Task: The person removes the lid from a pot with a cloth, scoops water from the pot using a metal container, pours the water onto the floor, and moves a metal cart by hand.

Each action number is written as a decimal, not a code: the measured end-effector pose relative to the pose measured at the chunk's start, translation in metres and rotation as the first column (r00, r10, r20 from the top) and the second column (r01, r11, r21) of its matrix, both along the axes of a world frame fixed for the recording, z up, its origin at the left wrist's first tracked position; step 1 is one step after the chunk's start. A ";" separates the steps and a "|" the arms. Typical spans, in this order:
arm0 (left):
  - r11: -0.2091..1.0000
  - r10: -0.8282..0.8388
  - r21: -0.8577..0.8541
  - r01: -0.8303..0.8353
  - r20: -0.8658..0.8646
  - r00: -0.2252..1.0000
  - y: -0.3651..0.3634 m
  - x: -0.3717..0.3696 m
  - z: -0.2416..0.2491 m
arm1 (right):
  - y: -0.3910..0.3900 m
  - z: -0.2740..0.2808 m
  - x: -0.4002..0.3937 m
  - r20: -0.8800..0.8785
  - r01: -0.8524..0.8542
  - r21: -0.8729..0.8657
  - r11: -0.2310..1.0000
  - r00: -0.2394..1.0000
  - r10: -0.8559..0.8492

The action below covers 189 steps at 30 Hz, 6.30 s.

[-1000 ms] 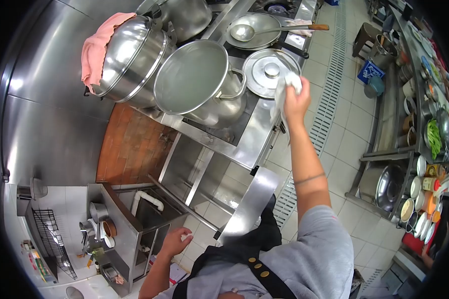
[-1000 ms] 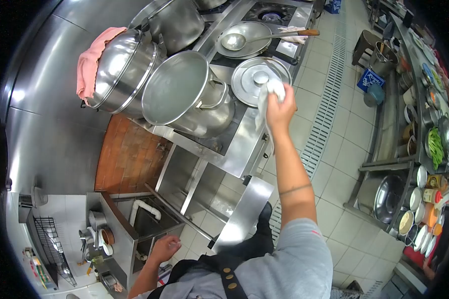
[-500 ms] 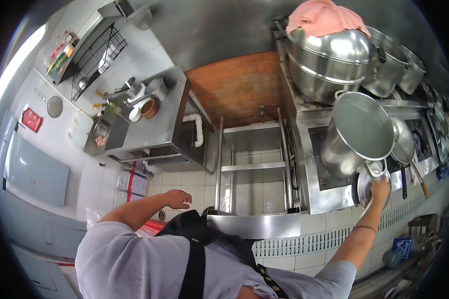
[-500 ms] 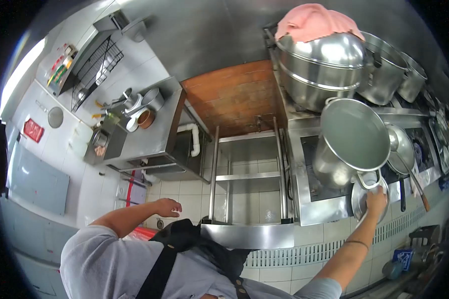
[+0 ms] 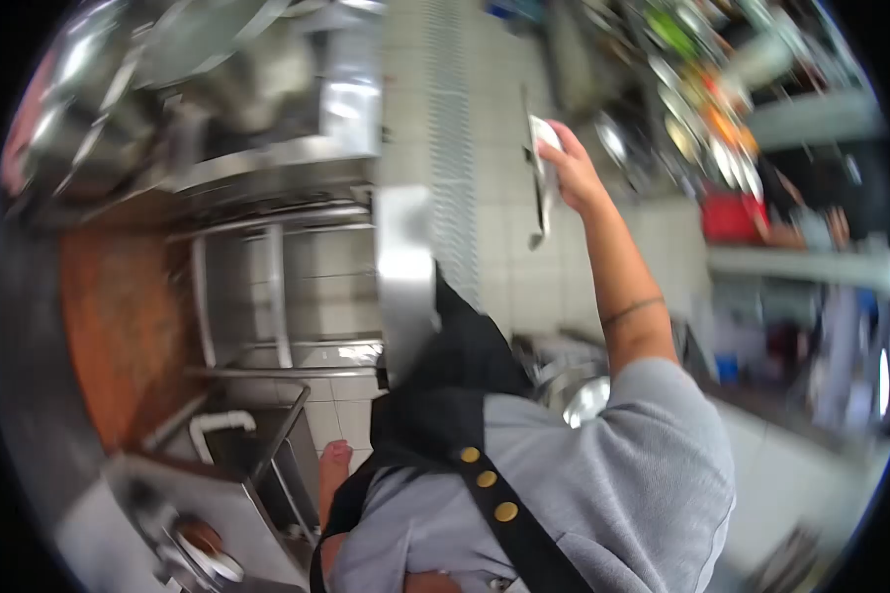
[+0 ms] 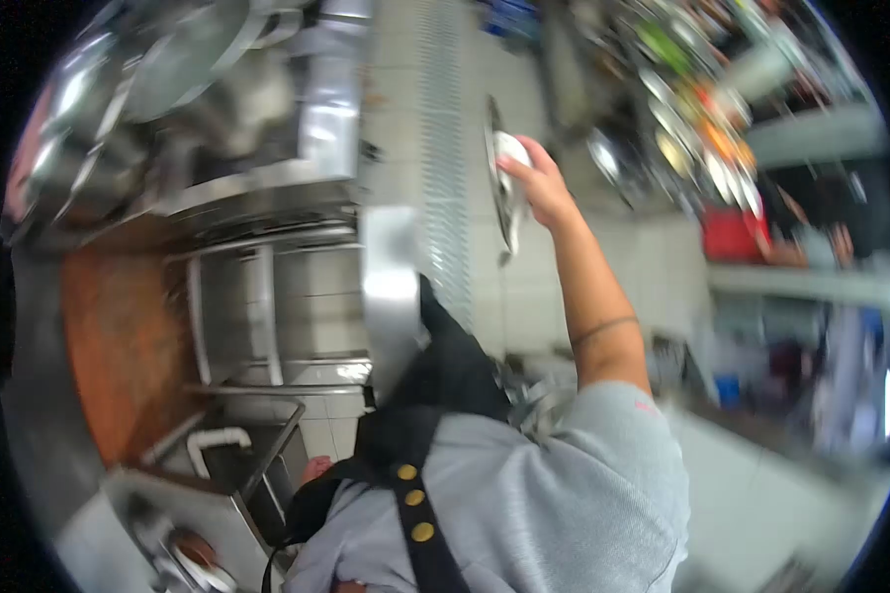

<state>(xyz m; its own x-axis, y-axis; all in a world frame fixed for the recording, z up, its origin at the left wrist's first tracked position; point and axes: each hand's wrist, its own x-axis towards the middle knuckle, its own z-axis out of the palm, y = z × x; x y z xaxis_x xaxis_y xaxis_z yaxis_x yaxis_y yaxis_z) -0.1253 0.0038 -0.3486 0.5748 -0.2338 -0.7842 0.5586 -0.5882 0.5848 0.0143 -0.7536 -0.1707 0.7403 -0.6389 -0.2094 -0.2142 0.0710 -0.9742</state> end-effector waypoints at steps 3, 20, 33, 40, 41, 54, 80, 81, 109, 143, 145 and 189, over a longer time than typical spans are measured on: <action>0.988 -0.075 -0.128 0.085 0.085 0.994 0.068 0.018 -0.053 | 0.022 0.055 -0.135 -0.050 0.080 -0.093 0.992 0.995 -0.085; 0.908 -0.419 0.010 0.419 0.052 0.907 0.060 0.222 -0.004 | 0.319 -0.096 -0.490 -0.464 0.579 -0.094 0.810 0.694 -0.550; 0.841 -0.501 0.058 0.539 0.462 0.732 -0.069 0.196 0.079 | 0.320 -0.162 -0.536 -0.671 0.637 -0.464 0.616 0.201 -0.714; 0.821 -0.479 -0.115 0.559 0.394 0.784 -0.056 0.114 0.053 | 0.274 -0.015 -0.469 -0.269 0.564 -0.547 0.619 0.582 -0.768; 0.820 -0.477 -0.137 0.556 0.376 0.795 -0.058 0.104 0.043 | 0.269 -0.003 -0.442 -0.214 0.484 -0.535 0.693 0.715 -0.665; 0.201 0.537 -0.737 -0.646 -0.469 0.702 -0.038 -0.009 0.206 | 0.489 0.096 -0.152 0.092 -0.773 -0.618 0.141 0.107 0.990; -0.118 0.942 -0.745 -0.657 -0.294 0.164 0.507 0.011 0.189 | 0.838 0.072 -0.115 0.074 -0.931 -0.352 -0.092 -0.126 0.989; -0.178 0.946 -0.765 -0.619 -0.306 0.107 0.506 0.013 0.193 | 0.847 0.068 -0.110 0.057 -0.913 -0.386 -0.130 -0.165 0.985; 0.730 0.668 -0.469 -0.497 0.641 0.377 0.352 -0.053 0.261 | 0.941 0.096 -0.013 0.300 -0.542 0.839 -0.037 0.405 0.864; 0.960 -0.107 -0.106 -0.259 0.716 -0.690 0.051 0.045 0.540 | 0.279 0.217 0.360 -0.013 -0.339 -0.272 0.901 0.937 0.349; 0.946 -0.173 -0.075 -0.314 0.704 -0.689 0.048 0.044 0.538 | 0.246 0.205 0.393 -0.071 -0.435 -0.250 0.865 0.899 0.431; 0.441 0.740 0.244 -0.864 0.445 0.504 0.193 -0.249 0.192 | 0.254 0.192 0.451 0.433 -0.273 -0.534 0.800 0.725 0.536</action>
